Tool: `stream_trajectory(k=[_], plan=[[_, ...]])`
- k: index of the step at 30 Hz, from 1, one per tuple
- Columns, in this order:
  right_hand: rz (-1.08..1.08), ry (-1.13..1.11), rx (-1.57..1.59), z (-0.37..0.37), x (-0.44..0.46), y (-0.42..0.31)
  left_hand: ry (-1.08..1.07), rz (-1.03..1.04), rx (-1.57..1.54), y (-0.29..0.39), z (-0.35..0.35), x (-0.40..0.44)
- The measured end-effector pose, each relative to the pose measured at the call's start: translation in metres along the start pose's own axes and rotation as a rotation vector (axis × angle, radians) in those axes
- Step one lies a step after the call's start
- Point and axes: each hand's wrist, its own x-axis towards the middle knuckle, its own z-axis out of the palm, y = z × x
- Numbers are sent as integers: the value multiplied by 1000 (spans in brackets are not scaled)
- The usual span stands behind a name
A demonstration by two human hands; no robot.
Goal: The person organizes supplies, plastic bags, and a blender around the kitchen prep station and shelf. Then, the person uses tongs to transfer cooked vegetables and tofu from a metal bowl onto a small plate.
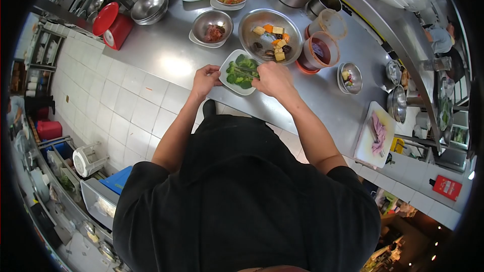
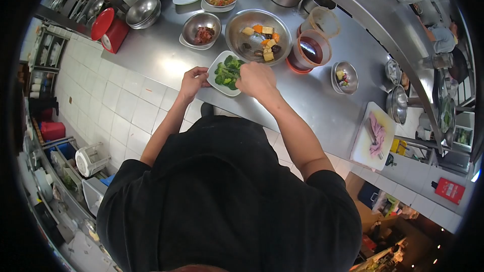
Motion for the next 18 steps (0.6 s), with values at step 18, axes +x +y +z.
stream_trajectory(k=[18], plan=[[251,-6,55,-17,-30,-25,-129,5,-97,-19,-10,13]])
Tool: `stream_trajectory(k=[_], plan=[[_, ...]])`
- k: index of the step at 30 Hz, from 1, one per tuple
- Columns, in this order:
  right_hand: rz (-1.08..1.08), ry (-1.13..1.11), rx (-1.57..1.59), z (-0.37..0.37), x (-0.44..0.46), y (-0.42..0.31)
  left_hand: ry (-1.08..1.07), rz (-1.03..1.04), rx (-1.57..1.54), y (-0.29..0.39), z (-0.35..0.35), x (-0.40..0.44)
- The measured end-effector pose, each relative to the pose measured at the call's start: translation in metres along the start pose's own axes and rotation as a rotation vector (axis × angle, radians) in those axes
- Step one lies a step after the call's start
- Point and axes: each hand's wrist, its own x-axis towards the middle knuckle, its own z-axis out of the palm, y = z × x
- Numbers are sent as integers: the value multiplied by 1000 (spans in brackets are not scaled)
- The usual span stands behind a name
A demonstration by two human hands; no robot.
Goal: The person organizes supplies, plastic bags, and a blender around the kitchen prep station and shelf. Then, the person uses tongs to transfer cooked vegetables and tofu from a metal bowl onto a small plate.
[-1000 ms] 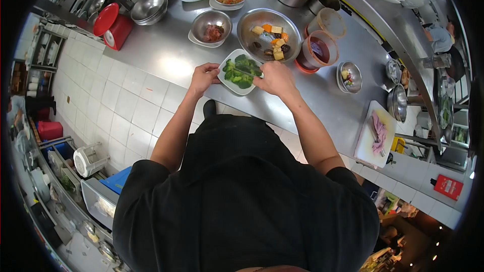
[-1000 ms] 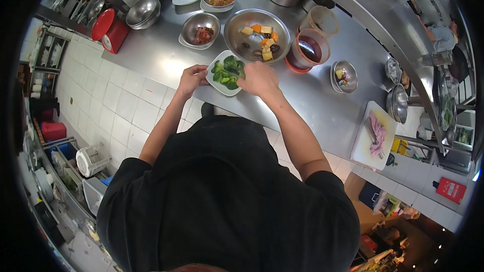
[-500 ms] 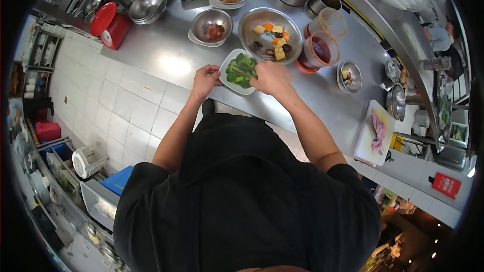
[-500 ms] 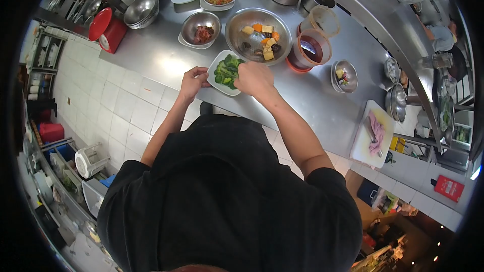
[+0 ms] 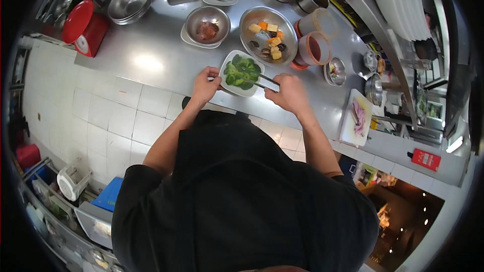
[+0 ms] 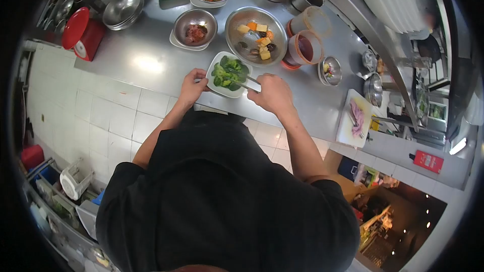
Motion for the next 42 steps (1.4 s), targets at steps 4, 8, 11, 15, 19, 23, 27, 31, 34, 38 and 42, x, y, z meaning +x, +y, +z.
stream_trajectory(k=[4,8,11,15,19,23,27,31,34,38,42], plan=[[108,13,-45,31,4,5,-50,26,44,0,-2,1],[171,88,98,33,-6,-7,-108,32,79,5,-5,0],[224,168,150,30,-17,0,-108,-5,104,5,-4,-3],[323,128,193,39,-10,4,-94,-1,156,5,-3,-8],[159,167,209,54,-9,14,-81,-15,167,0,-4,-11],[173,191,248,36,-17,18,-37,-53,115,0,0,-20],[38,143,209,51,-9,27,13,-34,136,3,8,-32],[-4,161,207,46,-16,36,66,-53,149,7,11,-37],[-88,167,205,52,-11,46,81,-62,154,4,11,-41],[-85,217,204,17,-27,50,105,-45,134,3,14,-40],[173,185,184,-44,-24,66,112,-46,56,6,20,-47]])
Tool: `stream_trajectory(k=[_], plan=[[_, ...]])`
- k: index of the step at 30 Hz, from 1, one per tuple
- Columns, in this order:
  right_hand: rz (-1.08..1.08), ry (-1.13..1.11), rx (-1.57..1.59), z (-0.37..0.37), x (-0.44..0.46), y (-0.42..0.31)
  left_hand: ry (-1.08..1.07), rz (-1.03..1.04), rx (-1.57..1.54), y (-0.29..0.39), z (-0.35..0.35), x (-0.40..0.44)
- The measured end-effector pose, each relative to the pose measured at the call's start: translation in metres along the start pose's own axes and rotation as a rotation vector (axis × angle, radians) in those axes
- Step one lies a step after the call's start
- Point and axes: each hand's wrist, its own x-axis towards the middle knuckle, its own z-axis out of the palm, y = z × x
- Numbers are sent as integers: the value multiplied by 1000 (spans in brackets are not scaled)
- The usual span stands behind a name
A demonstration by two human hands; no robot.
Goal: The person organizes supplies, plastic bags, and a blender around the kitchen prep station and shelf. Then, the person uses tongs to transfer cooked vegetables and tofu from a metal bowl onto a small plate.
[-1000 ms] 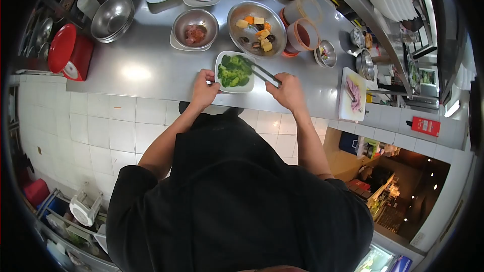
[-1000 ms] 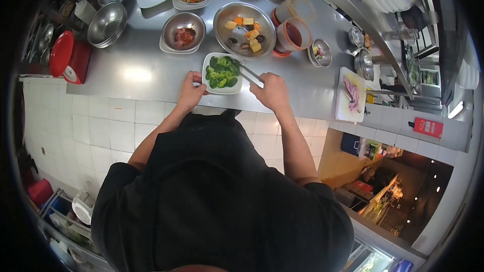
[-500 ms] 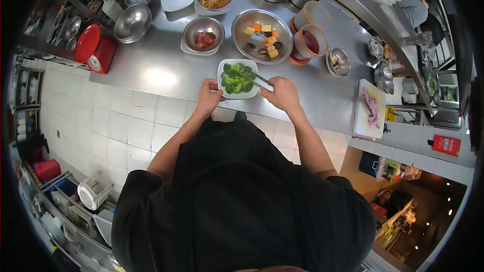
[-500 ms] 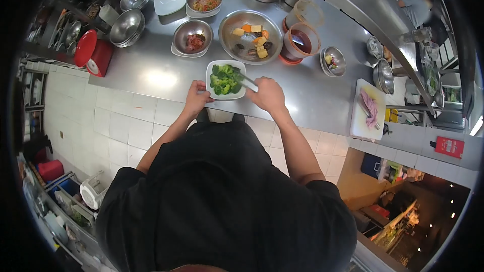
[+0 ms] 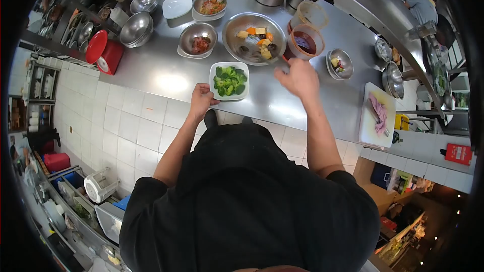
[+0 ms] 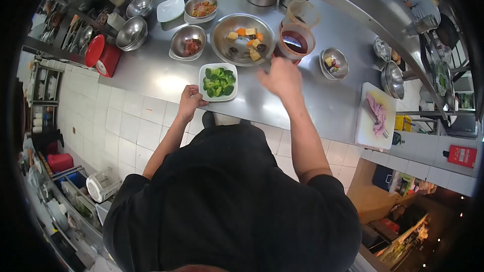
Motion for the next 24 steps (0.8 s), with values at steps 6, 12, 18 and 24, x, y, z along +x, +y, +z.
stream_trajectory(k=[6,12,18,24], plan=[[63,-115,-200,8,49,-1,39,-14,-10,-1,0,2],[42,-67,-272,3,27,-17,-5,-34,-65,2,-3,0],[-27,-131,-167,15,-27,-33,-34,-73,-45,3,-7,6],[-56,-127,-160,45,-30,-29,-114,-86,34,10,-17,19]])
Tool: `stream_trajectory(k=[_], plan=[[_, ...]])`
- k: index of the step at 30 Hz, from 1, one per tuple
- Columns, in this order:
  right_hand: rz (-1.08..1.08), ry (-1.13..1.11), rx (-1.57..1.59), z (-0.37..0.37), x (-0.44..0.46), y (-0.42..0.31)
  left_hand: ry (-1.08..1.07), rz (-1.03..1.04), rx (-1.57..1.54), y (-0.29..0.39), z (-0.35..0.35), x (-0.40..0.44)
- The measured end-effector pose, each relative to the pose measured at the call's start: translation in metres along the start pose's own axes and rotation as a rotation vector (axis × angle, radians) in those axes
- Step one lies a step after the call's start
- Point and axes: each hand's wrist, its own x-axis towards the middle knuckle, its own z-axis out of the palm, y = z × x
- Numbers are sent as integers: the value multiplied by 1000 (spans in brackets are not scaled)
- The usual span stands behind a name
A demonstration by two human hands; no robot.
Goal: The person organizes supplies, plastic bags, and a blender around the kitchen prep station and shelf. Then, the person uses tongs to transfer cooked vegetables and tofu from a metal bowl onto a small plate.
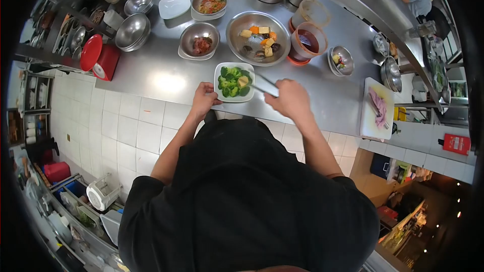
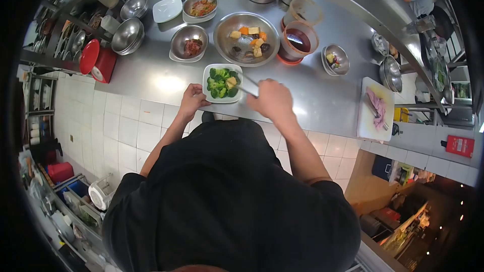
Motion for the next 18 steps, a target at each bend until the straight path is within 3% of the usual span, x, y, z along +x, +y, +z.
stream_trajectory(k=[5,11,18], plan=[[227,37,14,-47,25,13,-16,-8,70,4,-2,6],[290,59,39,-9,87,29,-12,-22,61,7,-2,4],[267,111,29,-15,72,31,-17,22,52,-2,-5,8]])
